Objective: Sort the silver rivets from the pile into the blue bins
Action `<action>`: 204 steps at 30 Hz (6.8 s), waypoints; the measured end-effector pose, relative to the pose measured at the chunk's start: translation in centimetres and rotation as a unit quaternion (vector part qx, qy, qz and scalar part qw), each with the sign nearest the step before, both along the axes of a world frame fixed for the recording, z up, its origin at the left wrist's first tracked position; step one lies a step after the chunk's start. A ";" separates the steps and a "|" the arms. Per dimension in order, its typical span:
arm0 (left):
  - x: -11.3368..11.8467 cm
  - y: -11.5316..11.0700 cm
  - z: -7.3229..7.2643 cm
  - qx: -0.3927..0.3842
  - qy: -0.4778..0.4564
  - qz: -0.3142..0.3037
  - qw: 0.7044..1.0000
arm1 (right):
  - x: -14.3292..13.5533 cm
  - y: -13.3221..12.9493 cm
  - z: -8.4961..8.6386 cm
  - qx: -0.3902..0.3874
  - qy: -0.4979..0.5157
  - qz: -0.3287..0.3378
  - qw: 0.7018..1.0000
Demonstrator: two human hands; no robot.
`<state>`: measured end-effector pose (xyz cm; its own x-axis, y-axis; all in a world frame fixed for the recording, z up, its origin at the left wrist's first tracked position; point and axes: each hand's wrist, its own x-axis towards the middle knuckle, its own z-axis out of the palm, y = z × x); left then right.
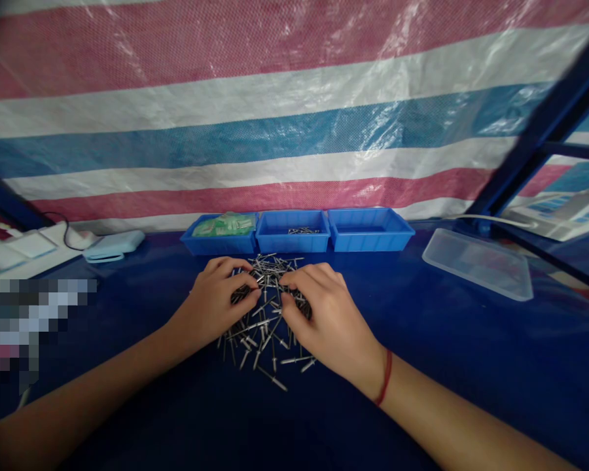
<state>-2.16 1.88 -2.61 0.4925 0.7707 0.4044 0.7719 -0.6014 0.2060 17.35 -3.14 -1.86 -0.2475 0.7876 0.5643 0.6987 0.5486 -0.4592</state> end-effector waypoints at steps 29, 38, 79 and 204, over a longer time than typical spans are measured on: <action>1.0 -3.5 0.6 0.043 -0.179 -0.195 0.963 | -1.5 -2.3 1.1 -0.216 0.212 0.054 0.951; 0.7 -4.1 0.4 0.097 -0.171 -0.211 0.958 | -1.6 -2.5 1.5 -0.311 0.305 0.107 0.893; 1.2 -3.8 0.2 0.003 -0.296 -0.131 0.946 | -0.8 -2.4 0.6 -0.023 0.156 0.026 0.987; -1.3 0.4 1.1 0.076 -0.179 -0.031 0.980 | 1.3 5.0 3.3 0.146 -0.084 -0.134 0.977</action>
